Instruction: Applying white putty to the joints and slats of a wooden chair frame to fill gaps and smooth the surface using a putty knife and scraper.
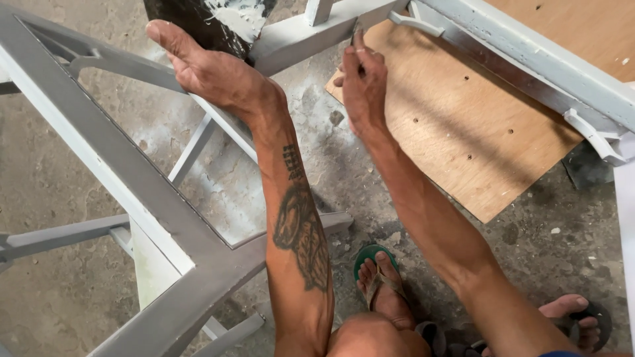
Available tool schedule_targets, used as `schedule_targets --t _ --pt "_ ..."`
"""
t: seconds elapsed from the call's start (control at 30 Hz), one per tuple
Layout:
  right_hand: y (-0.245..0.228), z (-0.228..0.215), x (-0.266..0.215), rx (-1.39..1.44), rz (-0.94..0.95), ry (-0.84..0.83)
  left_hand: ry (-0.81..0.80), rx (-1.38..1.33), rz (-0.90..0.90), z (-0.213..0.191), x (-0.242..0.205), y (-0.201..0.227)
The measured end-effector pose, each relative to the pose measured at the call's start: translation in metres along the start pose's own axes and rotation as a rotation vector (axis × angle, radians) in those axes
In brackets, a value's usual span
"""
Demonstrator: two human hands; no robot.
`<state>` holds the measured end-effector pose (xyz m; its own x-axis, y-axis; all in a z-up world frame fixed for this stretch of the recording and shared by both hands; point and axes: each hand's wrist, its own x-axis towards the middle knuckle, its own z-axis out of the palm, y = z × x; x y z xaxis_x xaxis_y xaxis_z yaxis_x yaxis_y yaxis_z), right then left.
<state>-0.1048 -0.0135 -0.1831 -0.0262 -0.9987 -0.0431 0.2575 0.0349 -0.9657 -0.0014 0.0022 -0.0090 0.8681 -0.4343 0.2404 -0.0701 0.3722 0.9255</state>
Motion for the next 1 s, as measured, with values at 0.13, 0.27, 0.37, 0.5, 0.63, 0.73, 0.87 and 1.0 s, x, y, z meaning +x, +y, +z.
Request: schedule_targets --t 0.13,0.27,0.37,0.5,0.63,0.73,0.87,1.0 --pt "-0.006 0.013 -0.019 -0.167 -0.059 -0.02 -0.018 -0.054 0.007 -0.001 0.0 -0.002" --pt "-0.002 0.0 -0.032 -0.294 -0.2 -0.064 -0.013 -0.049 -0.019 0.001 -0.001 0.002" --pt "0.007 -0.023 -0.024 -0.208 -0.024 -0.084 0.036 -0.019 -0.052 0.002 0.001 0.003" --pt "0.025 -0.045 0.002 -0.006 0.179 0.068 0.023 -0.016 -0.025 0.002 -0.001 0.002" --pt "0.019 -0.044 0.026 0.019 0.278 0.151 0.045 0.014 -0.066 0.003 0.0 0.003" --pt "-0.007 -0.037 0.03 -0.013 0.363 0.148 0.016 -0.035 -0.017 0.001 0.001 -0.001" --pt "-0.006 -0.035 0.029 0.048 0.342 0.134 0.011 -0.018 0.069 0.004 -0.004 0.008" --pt "0.009 -0.049 0.016 -0.034 0.101 -0.041 0.022 0.021 0.014 0.004 -0.004 0.006"
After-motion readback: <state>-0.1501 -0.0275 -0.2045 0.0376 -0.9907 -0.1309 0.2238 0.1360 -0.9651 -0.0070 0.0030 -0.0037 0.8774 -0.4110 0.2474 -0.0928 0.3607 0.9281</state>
